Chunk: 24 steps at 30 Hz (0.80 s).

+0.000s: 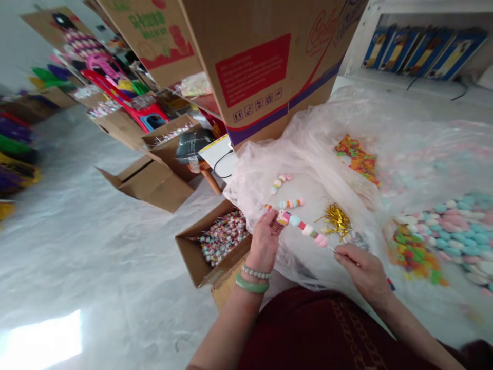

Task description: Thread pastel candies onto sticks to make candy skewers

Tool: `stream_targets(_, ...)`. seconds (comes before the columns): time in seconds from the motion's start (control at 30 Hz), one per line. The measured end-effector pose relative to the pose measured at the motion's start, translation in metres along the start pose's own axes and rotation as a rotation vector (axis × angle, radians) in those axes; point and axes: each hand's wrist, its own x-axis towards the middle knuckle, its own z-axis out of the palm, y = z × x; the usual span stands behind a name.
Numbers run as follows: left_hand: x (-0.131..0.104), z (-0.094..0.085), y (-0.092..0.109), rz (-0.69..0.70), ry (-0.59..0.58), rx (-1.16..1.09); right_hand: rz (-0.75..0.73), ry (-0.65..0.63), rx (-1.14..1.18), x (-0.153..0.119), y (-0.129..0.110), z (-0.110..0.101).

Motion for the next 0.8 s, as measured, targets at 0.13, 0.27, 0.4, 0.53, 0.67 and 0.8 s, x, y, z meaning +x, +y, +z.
stream_targets(0.13, 0.006, 0.0, 0.004, -0.087, 0.065, -0.041, 0.139, -0.022, 0.11, 0.005, -0.011, -0.002)
stream_targets(0.27, 0.005, 0.004, 0.005, -0.184, 0.065, -0.083, 0.184, -0.039, 0.198, 0.007, -0.016, 0.0)
stream_targets(0.4, -0.002, 0.008, 0.006, -0.227, 0.062, -0.106, 0.217, -0.052, 0.241, 0.006, -0.013, 0.002)
stream_targets(0.53, -0.01, 0.014, 0.012, -0.266, 0.069, -0.094, 0.273, -0.06, 0.256, 0.007, -0.01, 0.001)
stream_targets(0.67, -0.012, 0.018, 0.016, -0.253, 0.073, -0.112, 0.295, -0.083, 0.284, 0.007, -0.011, -0.001)
stream_targets(0.8, -0.014, 0.02, 0.018, -0.249, 0.032, -0.129, 0.267, -0.086, 0.283, 0.008, -0.009, -0.001)
